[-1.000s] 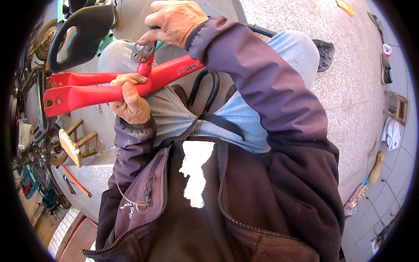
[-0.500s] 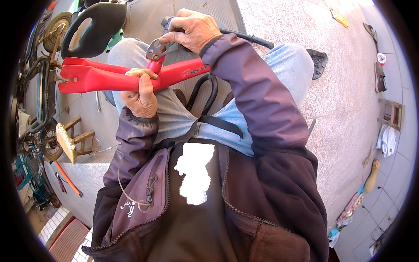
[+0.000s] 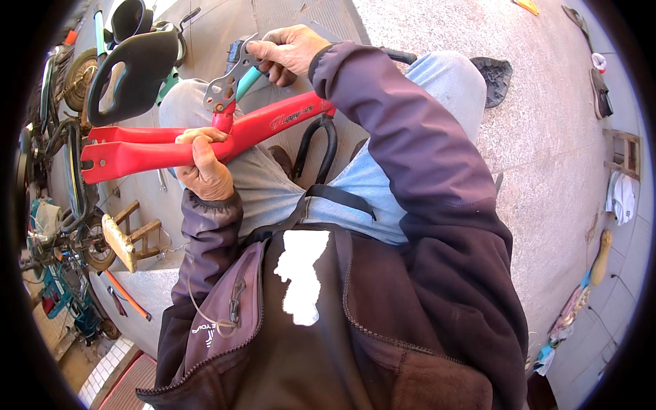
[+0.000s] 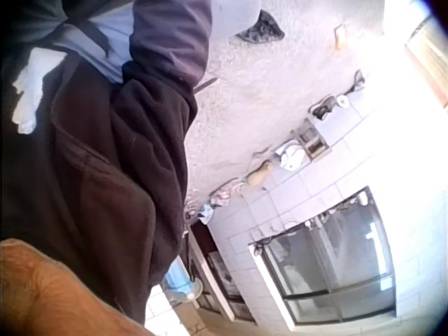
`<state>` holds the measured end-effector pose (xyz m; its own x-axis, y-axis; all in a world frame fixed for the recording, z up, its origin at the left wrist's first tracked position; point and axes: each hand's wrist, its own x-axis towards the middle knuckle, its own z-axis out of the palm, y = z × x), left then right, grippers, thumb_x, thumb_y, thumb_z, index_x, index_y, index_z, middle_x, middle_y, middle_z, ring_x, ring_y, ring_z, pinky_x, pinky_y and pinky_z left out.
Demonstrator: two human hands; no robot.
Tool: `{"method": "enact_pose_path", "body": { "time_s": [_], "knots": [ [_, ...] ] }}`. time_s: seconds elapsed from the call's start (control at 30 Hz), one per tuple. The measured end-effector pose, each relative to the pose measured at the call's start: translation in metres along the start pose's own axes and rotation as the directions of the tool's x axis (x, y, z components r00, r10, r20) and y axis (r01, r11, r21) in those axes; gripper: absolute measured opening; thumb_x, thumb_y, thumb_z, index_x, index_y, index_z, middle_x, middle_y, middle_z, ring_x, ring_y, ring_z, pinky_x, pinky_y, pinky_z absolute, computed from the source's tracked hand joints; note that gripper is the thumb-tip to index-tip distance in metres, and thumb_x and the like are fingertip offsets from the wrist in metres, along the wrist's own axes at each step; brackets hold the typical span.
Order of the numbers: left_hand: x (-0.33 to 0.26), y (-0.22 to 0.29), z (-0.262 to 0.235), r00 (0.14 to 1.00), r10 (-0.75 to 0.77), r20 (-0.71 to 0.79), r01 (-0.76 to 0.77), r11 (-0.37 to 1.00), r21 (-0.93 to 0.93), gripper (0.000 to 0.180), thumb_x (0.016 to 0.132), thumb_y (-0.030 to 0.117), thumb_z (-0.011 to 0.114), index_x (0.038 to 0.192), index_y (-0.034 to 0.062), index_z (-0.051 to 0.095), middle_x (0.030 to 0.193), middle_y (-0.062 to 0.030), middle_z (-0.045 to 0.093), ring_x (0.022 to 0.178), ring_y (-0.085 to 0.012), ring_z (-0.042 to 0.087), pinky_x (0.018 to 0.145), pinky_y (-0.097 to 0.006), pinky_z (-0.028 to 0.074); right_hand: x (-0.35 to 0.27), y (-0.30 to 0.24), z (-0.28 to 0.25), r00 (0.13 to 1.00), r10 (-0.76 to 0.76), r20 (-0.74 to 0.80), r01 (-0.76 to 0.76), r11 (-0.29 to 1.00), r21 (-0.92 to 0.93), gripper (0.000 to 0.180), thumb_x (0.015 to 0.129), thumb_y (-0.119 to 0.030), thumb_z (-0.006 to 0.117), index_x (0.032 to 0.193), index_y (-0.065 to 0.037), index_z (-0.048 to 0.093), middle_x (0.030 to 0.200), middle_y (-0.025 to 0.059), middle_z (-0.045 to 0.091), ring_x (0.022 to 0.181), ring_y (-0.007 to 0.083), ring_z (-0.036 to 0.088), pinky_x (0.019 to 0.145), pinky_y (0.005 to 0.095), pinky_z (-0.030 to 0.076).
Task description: The person uses a multi-tool to tighten a bolt on a red bicycle fork held in their lap. They repeatedly adjust the tool and apply torque to the fastener while seated on the floor.
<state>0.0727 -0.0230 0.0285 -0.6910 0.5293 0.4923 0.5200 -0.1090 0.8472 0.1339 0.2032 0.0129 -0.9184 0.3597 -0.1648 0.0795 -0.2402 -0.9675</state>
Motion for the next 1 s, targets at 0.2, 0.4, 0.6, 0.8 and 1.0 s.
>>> {"method": "enact_pose_path", "body": {
  "time_s": [0.2, 0.4, 0.6, 0.8, 1.0],
  "knots": [
    [0.004, 0.021, 0.003, 0.992, -0.128, 0.013, 0.128, 0.992, 0.021, 0.014, 0.091, 0.014, 0.053, 0.086, 0.0010, 0.053, 0.076, -0.0097, 0.059, 0.072, -0.0175, 0.057, 0.075, -0.033, 0.047, 0.002, 0.001, 0.002, 0.999, -0.014, -0.049, 0.016, 0.999, 0.039, 0.040, 0.089, -0.042, 0.063, 0.091, -0.002, 0.062, 0.077, 0.0070, 0.062, 0.059, 0.0124, 0.061, 0.053, 0.0252, 0.052],
    [0.006, 0.030, 0.013, 0.980, -0.188, -0.068, 0.162, 0.947, -0.277, 0.010, 0.090, 0.006, 0.058, 0.088, 0.0012, 0.050, 0.072, -0.0097, 0.056, 0.065, -0.0184, 0.057, 0.069, -0.033, 0.049, 0.002, -0.004, 0.011, 0.996, -0.058, -0.074, 0.062, 0.997, 0.045, 0.042, 0.089, -0.043, 0.063, 0.088, -0.001, 0.060, 0.069, 0.0055, 0.060, 0.053, 0.0126, 0.061, 0.046, 0.0252, 0.050],
    [0.000, 0.014, 0.020, 0.978, -0.205, -0.031, 0.186, 0.934, -0.305, 0.013, 0.087, -0.002, 0.058, 0.086, 0.0031, 0.047, 0.070, -0.0076, 0.052, 0.061, -0.0170, 0.056, 0.062, -0.032, 0.051, 0.009, 0.006, 0.015, 0.989, -0.101, -0.109, 0.112, 0.989, 0.094, 0.053, 0.087, -0.052, 0.060, 0.093, 0.001, 0.059, 0.077, 0.0101, 0.060, 0.061, 0.0168, 0.064, 0.053, 0.0288, 0.055],
    [-0.001, 0.018, 0.016, 0.974, -0.225, -0.037, 0.204, 0.932, -0.298, 0.012, 0.087, -0.003, 0.058, 0.085, 0.0031, 0.047, 0.070, -0.0082, 0.053, 0.060, -0.0166, 0.055, 0.062, -0.032, 0.051, -0.008, 0.002, 0.021, 0.986, 0.038, -0.165, 0.025, 0.932, 0.362, 0.055, 0.094, -0.053, 0.045, 0.100, -0.001, 0.059, 0.086, 0.0119, 0.060, 0.073, 0.0219, 0.065, 0.062, 0.0330, 0.056],
    [0.001, 0.019, 0.019, 0.976, -0.215, -0.038, 0.192, 0.928, -0.319, 0.011, 0.087, 0.000, 0.058, 0.084, 0.0015, 0.047, 0.069, -0.0088, 0.054, 0.059, -0.0162, 0.054, 0.062, -0.030, 0.049, -0.010, 0.007, 0.016, 0.995, 0.049, -0.085, -0.009, 0.909, 0.416, 0.049, 0.096, -0.047, 0.046, 0.103, -0.001, 0.058, 0.088, 0.0119, 0.061, 0.070, 0.0230, 0.064, 0.060, 0.0335, 0.056]
  ]
}}
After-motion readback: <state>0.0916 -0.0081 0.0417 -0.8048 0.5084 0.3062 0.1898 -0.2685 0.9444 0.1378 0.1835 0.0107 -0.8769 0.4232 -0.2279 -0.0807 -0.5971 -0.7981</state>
